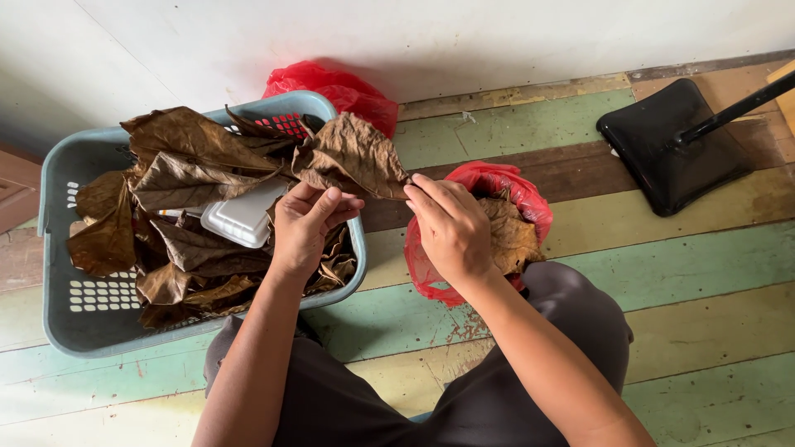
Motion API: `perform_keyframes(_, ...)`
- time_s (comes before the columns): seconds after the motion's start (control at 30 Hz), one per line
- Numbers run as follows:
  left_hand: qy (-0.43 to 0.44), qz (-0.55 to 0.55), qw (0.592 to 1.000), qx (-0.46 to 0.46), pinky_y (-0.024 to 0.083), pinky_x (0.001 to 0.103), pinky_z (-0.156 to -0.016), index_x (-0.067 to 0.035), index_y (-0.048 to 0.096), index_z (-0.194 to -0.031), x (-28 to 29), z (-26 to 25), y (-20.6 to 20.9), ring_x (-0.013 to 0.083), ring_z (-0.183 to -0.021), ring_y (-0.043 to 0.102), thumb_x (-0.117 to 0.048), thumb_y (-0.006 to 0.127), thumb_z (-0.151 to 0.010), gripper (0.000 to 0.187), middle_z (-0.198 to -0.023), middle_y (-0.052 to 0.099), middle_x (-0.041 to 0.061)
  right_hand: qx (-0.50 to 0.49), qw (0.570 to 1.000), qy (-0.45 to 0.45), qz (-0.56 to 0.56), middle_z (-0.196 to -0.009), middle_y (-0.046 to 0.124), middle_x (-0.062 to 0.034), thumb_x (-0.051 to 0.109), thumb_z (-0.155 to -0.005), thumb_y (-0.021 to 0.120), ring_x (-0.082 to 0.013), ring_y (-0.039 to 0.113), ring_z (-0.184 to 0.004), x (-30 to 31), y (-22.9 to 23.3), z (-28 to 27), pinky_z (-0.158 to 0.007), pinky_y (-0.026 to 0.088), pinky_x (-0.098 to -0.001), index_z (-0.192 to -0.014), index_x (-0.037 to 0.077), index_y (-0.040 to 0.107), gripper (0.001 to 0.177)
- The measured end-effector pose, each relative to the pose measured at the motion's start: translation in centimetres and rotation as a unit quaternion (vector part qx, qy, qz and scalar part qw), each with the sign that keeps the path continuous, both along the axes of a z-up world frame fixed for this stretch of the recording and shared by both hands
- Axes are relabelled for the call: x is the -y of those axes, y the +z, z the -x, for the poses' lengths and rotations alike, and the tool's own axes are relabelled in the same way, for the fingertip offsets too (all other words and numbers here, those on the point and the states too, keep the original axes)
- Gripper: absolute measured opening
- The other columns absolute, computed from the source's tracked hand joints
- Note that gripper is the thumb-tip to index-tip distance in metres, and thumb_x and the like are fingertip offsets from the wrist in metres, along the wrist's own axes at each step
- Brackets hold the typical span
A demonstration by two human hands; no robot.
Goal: The person sits and transfers dried leaves from a blue basket into a red plastic bag. They pick up leaves one by one, briefly unfold or inspect them, and place them into the bag. The process continues until the bag is filled.
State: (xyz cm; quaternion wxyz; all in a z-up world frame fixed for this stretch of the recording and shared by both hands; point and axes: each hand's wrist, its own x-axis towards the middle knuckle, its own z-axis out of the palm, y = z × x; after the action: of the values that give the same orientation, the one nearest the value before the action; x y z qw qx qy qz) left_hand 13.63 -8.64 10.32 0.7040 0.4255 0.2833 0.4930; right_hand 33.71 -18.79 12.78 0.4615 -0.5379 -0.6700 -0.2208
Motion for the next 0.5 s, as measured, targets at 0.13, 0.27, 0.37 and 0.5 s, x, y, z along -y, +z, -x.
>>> perform_keyframes(0.13,-0.011,-0.02,1.0,-0.015,0.067,0.048,-0.078,0.006,0.063,-0.104,0.0,0.2,0.3,0.0336,-0.085,0.079,-0.008,0.071,-0.098,0.018,-0.095,0.074,0.028,-0.004,1.0,0.001,0.007,-0.108,0.076,-0.0126,0.008,-0.094,0.075,-0.0291,0.073,-0.089,0.5,0.7,-0.5,-0.076,0.061,-0.0389,-0.104,0.005,0.078,0.011)
perform_keyframes(0.27,0.0,-0.013,0.998,-0.056,0.066,0.045,-0.078,0.002,0.062,-0.117,-0.2,0.5,0.6,0.033,-0.084,0.079,-0.018,0.066,-0.103,0.025,-0.095,0.076,0.024,-0.027,0.999,0.001,0.028,-0.109,0.076,-0.0141,0.004,-0.091,0.077,-0.0298,0.073,-0.092,1.2,1.0,-1.1,-0.077,0.061,-0.038,-0.104,0.003,0.078,0.012)
perform_keyframes(0.37,0.016,-0.004,0.996,-0.086,0.066,0.044,-0.078,0.001,0.062,-0.122,-0.2,0.6,0.9,0.0311,-0.084,0.079,-0.022,0.061,-0.106,0.029,-0.094,0.077,0.022,-0.025,0.999,-0.011,0.031,-0.11,0.076,-0.0141,0.004,-0.092,0.077,-0.0306,0.073,-0.093,1.6,0.9,-1.6,-0.078,0.061,-0.0385,-0.104,0.003,0.078,0.013)
perform_keyframes(0.5,0.031,0.015,0.993,-0.115,0.065,0.046,-0.08,-0.001,0.063,-0.126,-0.3,0.6,1.3,0.0302,-0.085,0.079,-0.026,0.058,-0.107,0.032,-0.094,0.077,0.021,-0.03,0.998,-0.027,0.045,-0.11,0.076,-0.0154,0.002,-0.091,0.077,-0.0319,0.073,-0.093,2.2,1.6,-2.0,-0.078,0.061,-0.0398,-0.104,0.003,0.078,0.013)
